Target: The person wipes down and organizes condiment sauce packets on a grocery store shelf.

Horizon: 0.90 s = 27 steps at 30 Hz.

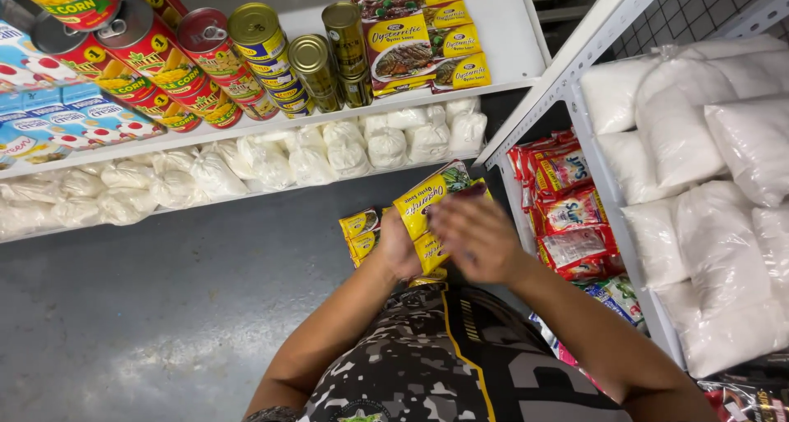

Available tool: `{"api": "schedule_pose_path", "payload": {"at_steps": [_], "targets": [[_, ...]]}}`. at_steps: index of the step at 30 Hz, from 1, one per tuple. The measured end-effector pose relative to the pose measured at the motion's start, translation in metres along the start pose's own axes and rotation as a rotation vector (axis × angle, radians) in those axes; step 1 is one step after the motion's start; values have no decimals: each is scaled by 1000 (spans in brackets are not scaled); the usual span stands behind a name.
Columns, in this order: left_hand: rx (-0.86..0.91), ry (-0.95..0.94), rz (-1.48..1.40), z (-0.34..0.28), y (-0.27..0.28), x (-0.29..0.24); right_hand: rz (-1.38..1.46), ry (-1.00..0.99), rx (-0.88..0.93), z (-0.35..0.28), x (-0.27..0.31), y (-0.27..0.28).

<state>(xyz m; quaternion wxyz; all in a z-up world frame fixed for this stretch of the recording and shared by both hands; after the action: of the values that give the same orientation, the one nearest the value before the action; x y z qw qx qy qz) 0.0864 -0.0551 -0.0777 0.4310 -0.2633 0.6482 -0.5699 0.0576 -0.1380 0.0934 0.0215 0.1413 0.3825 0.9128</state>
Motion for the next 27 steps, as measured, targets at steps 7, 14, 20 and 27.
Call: {"api": "schedule_pose_path", "payload": {"at_steps": [7, 14, 20, 27], "targets": [[-258, 17, 127, 14, -71, -20, -30, -444, -206, 23, -8, 12], [1, -52, 9, 5, -59, -17, -48, -99, -52, -5, -12, 12], [-165, -69, 79, 5, -72, -29, -145, -354, -156, 35, 1, 14], [84, -55, -29, -3, -66, -18, -136, -190, -40, 12, -10, 8]]}}
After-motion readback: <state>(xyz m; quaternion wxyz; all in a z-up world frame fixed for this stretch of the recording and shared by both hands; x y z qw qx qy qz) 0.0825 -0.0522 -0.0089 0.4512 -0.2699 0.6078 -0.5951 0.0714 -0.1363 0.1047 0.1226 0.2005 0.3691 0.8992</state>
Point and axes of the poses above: each hand's wrist, its own z-axis towards the middle knuckle, its own y-axis out of the back of the hand, x = y × z, the point moved 8 cm from there along z, towards the middle knuckle, and after that the axes turned 5 degrees about z, right-handed, at the moved point
